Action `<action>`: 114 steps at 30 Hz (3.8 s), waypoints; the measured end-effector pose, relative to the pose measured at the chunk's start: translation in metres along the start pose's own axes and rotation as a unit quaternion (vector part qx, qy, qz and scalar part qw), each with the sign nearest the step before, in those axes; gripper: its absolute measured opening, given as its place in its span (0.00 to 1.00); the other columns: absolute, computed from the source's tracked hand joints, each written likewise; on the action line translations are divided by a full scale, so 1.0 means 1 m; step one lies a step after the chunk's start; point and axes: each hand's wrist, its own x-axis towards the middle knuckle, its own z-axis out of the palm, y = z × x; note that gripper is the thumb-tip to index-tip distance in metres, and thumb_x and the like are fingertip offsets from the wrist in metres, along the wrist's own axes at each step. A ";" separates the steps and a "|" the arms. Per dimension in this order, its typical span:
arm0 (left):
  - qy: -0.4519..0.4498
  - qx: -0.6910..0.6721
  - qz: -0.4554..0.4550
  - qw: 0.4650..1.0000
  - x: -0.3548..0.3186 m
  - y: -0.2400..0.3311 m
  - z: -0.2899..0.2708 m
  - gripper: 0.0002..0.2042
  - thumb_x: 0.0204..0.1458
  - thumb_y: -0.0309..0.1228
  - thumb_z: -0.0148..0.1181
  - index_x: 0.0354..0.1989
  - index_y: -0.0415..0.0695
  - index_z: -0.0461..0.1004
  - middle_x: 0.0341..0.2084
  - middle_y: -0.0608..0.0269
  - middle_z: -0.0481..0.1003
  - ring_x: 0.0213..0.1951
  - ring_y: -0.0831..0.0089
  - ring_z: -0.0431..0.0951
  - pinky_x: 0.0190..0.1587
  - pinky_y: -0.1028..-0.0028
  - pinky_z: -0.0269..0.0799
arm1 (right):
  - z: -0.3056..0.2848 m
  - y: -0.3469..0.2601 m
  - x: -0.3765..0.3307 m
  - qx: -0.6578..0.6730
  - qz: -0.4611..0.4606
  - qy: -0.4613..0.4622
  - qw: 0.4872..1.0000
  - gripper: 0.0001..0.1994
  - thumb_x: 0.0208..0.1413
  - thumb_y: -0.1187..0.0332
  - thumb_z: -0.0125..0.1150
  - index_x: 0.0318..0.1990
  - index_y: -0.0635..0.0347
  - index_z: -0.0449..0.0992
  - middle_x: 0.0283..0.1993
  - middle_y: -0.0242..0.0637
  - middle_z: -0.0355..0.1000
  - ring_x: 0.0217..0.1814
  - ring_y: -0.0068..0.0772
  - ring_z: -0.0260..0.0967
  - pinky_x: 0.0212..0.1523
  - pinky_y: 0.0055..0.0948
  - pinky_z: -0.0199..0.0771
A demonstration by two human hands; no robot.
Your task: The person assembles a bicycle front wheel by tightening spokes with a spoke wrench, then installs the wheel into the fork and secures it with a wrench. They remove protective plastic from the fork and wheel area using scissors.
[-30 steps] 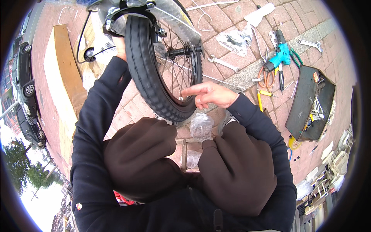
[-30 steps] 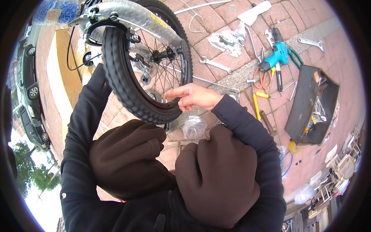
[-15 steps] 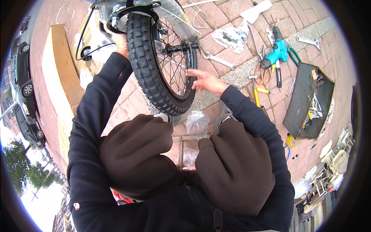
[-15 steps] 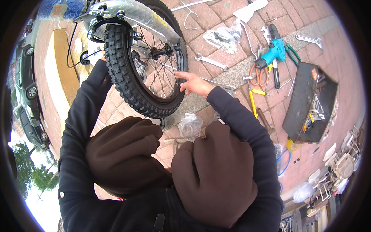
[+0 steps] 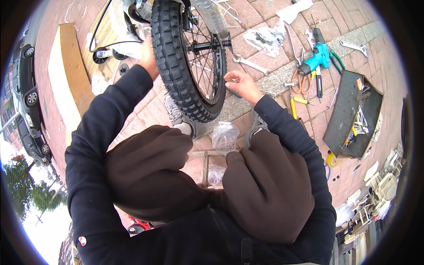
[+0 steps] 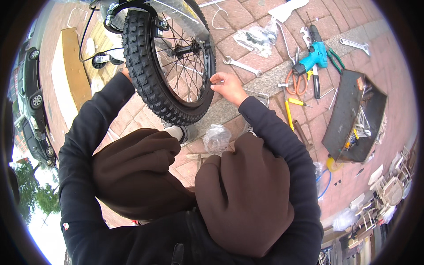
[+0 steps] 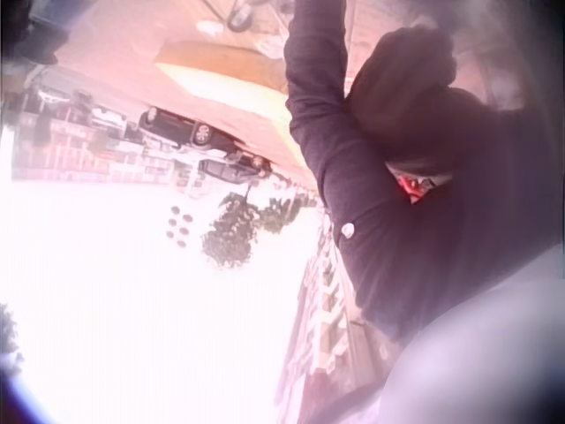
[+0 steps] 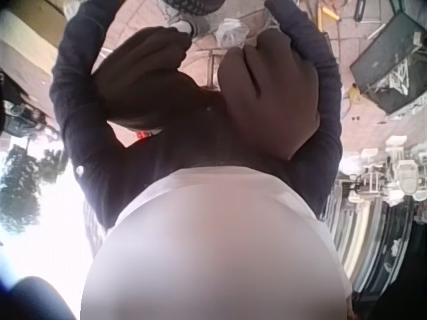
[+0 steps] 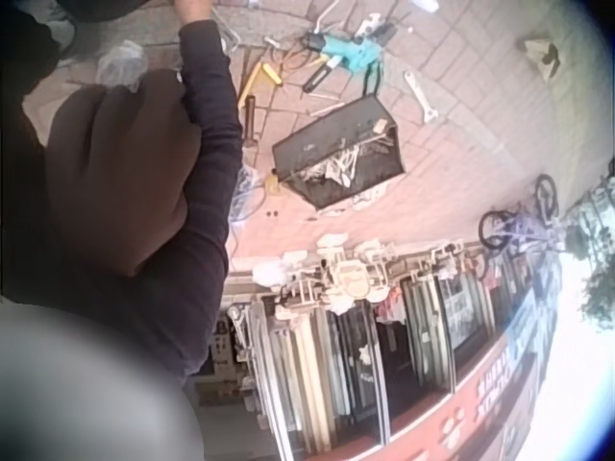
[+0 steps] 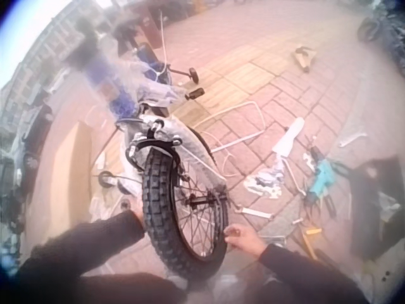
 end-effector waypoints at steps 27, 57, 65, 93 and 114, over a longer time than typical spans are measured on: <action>0.062 -0.186 0.091 0.976 -0.025 -0.225 -0.083 0.10 0.57 0.38 0.42 0.33 0.44 0.60 0.28 0.66 0.62 0.32 0.76 0.63 0.37 0.77 0.61 | 0.042 0.013 0.015 0.073 0.052 0.035 0.995 0.07 0.47 0.71 0.63 0.30 0.66 0.75 0.25 0.27 0.69 0.27 0.14 0.61 0.28 0.17 0.62; 0.327 -0.081 0.135 0.932 -0.036 -0.193 0.025 0.19 0.57 0.43 0.43 0.44 0.37 0.65 0.42 0.58 0.70 0.44 0.70 0.69 0.47 0.74 0.67 | 0.016 0.016 0.029 0.040 0.045 -0.069 0.996 0.09 0.49 0.64 0.62 0.31 0.59 0.76 0.22 0.22 0.67 0.23 0.12 0.59 0.24 0.14 0.57; 0.232 -0.059 0.131 0.962 -0.037 -0.191 0.011 0.28 0.57 0.52 0.39 0.47 0.36 0.68 0.45 0.54 0.71 0.49 0.68 0.68 0.51 0.70 0.65 | 0.014 0.010 0.030 -0.011 0.041 -0.073 0.996 0.07 0.52 0.66 0.59 0.33 0.59 0.72 0.25 0.24 0.66 0.24 0.12 0.59 0.27 0.13 0.60; 0.256 -0.063 0.140 0.955 -0.028 -0.196 -0.035 0.26 0.58 0.48 0.41 0.49 0.34 0.63 0.39 0.49 0.73 0.40 0.65 0.75 0.45 0.69 0.71 | 0.004 -0.005 0.014 -0.228 -0.113 0.128 0.959 0.06 0.39 0.71 0.63 0.25 0.63 0.76 0.23 0.46 0.71 0.25 0.44 0.71 0.29 0.33 0.69; 0.322 -0.043 0.161 0.932 -0.039 -0.212 -0.044 0.22 0.56 0.45 0.45 0.50 0.38 0.63 0.39 0.50 0.72 0.41 0.65 0.73 0.45 0.73 0.72 | -0.147 0.143 -0.142 -0.547 0.097 0.381 0.739 0.12 0.41 0.67 0.65 0.33 0.60 0.74 0.30 0.44 0.72 0.33 0.46 0.71 0.35 0.41 0.70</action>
